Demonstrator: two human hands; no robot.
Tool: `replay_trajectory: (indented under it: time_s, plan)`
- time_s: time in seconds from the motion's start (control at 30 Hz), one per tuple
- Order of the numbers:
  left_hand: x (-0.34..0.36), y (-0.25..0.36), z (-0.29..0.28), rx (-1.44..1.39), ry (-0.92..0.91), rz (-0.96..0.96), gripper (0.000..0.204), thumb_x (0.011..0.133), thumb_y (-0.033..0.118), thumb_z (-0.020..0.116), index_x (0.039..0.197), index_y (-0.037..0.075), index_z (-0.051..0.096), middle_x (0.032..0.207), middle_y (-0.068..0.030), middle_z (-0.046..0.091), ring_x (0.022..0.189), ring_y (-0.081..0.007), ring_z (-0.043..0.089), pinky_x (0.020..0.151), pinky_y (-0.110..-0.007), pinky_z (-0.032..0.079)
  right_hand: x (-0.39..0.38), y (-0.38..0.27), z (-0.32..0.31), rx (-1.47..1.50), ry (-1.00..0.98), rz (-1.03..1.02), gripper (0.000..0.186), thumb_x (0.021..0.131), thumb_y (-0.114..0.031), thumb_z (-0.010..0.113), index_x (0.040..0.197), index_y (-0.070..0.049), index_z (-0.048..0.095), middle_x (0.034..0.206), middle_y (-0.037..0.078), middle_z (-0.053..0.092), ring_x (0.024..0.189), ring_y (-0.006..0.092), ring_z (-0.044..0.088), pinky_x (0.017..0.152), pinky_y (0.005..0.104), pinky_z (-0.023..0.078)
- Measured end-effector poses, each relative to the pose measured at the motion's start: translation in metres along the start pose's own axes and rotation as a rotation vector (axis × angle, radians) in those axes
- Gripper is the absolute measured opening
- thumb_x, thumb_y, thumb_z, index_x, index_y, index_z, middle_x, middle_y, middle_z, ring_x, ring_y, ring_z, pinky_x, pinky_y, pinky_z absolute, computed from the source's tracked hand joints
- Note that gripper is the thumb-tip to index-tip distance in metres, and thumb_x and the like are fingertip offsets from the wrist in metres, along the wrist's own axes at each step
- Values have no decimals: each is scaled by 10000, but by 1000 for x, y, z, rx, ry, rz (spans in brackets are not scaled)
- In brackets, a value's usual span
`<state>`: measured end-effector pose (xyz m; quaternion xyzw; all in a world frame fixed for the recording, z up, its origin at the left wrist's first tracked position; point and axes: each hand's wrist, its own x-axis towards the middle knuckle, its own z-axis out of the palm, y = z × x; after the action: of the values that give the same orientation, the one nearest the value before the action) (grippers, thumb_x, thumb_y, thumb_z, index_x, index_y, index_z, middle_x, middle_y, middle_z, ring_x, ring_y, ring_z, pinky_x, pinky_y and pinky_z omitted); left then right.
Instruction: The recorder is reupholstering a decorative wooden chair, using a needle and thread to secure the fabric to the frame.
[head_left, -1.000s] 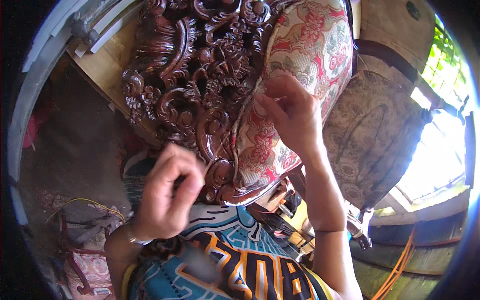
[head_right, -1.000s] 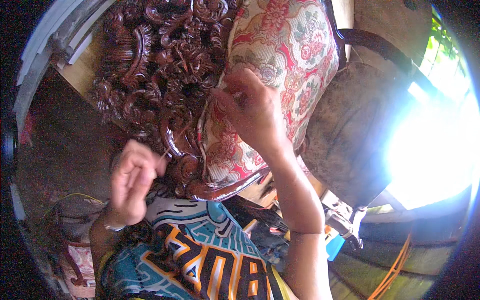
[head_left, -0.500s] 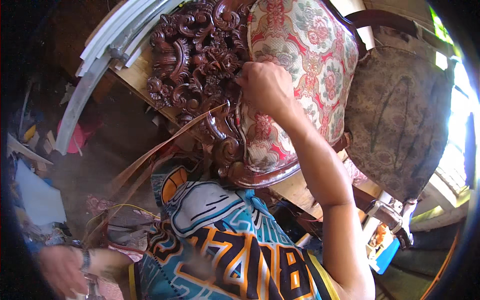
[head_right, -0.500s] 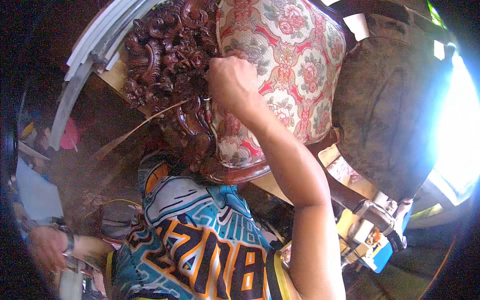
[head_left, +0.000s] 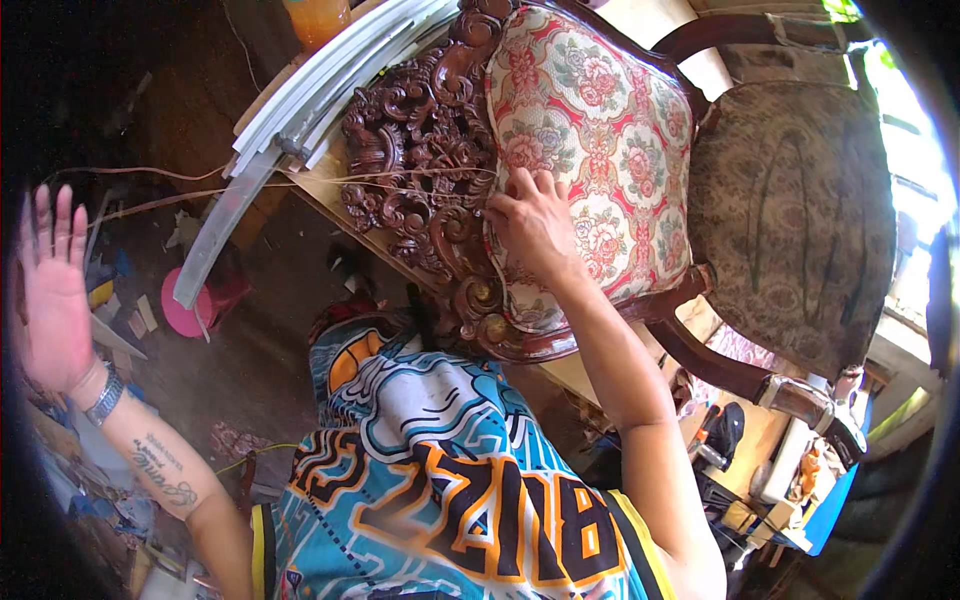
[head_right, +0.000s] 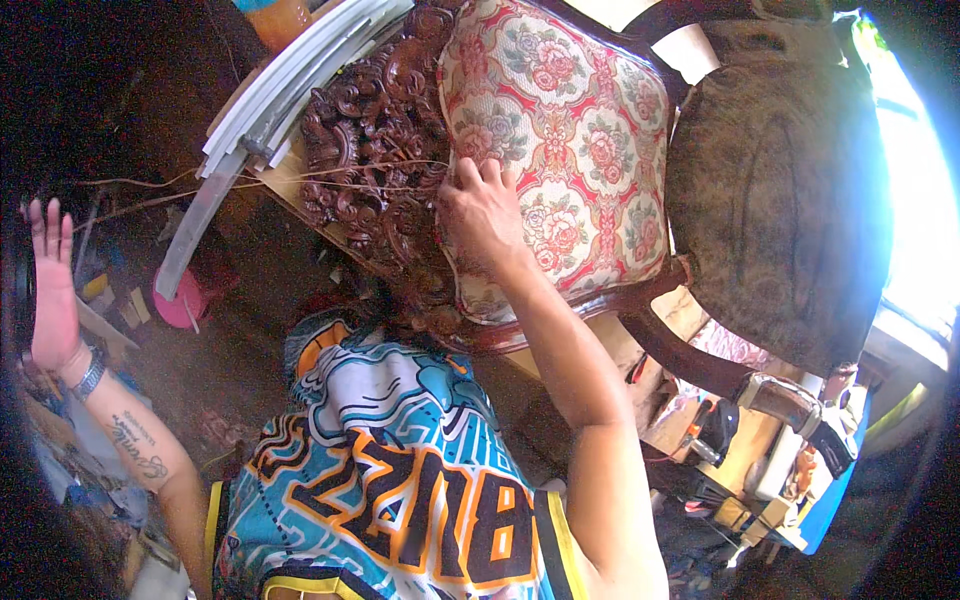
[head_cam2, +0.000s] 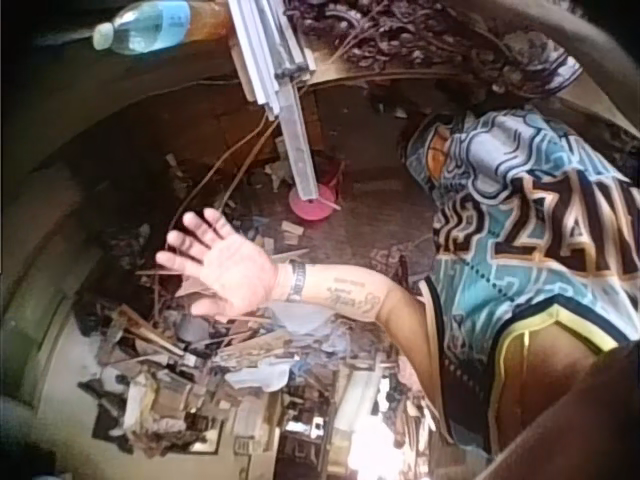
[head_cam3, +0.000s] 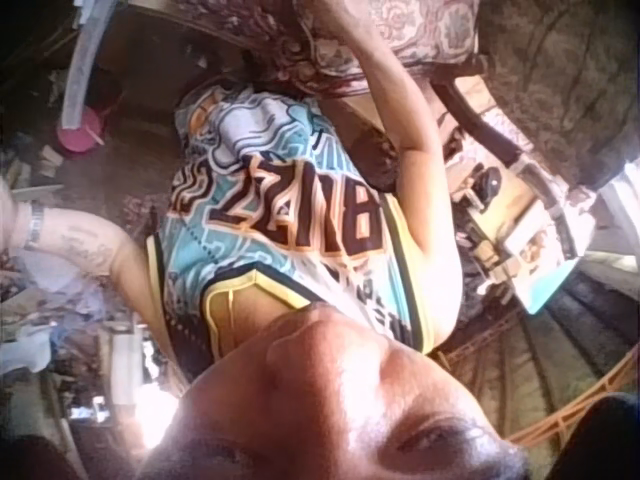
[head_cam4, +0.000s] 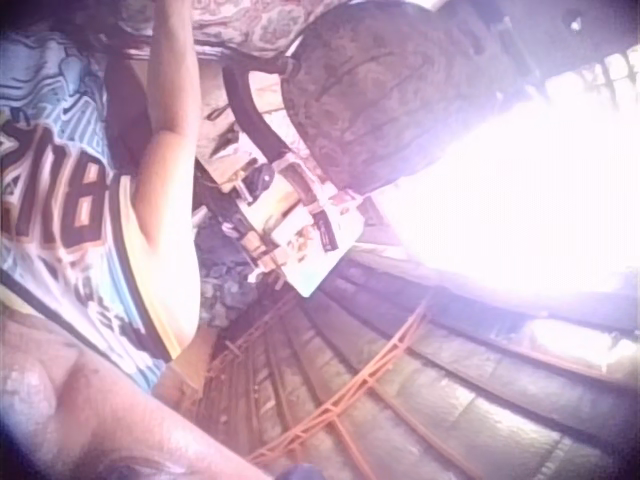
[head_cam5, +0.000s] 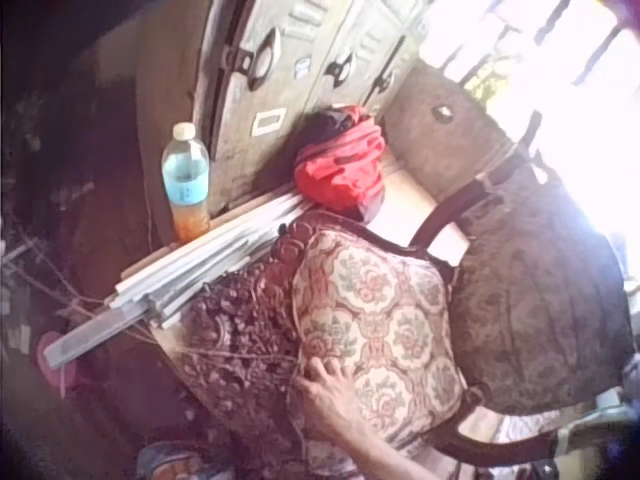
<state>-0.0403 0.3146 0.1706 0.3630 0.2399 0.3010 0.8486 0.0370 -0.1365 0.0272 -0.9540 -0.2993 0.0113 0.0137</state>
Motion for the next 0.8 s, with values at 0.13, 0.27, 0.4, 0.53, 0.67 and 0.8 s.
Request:
replay_trajectory:
  time_s: [0.13,0.27,0.4,0.53,0.67,0.8]
  plan:
    - [23,-4,-14,145,-538,-127,926,891,513,507,1486,-31,51,1548,-218,102,1435,-380,121,1188,-483,80,3,-3,2,218,20,49,150,811,-296,673,855,-155,699,991,73,529,990,274,476,844,415,378]
    - [50,-13,-42,89,-696,-186,891,913,522,483,1484,-35,86,1529,-212,179,1399,-352,240,1172,-458,164,2,-12,-3,260,109,132,162,835,-285,667,845,-125,687,987,89,531,977,285,481,840,417,377]
    - [47,-34,-31,115,-764,-292,798,957,467,422,1481,-48,109,1447,-192,357,1314,-303,393,1129,-420,267,-20,-29,-31,770,218,260,143,882,-198,593,904,-62,633,956,86,526,935,266,502,817,400,402]
    - [13,-80,25,1006,-449,-91,648,909,411,607,1381,2,433,1338,-179,505,1228,-257,494,1055,-373,359,-81,-22,-102,1876,607,621,237,982,-262,415,849,-84,497,555,-5,309,468,122,329,456,278,341]
    - [-69,-164,82,840,-600,622,669,704,330,841,1208,18,530,1135,-154,531,1118,-271,514,981,-376,413,-157,14,-197,1711,860,570,273,1008,-237,394,766,-117,433,570,-47,227,459,59,187,372,243,155]
    - [-175,-232,143,577,-1116,620,680,758,566,691,1181,49,563,1160,-140,493,1110,-324,459,961,-521,358,-233,20,-314,884,1425,1018,349,1003,-217,408,666,-153,341,558,-60,186,458,50,168,405,217,157]
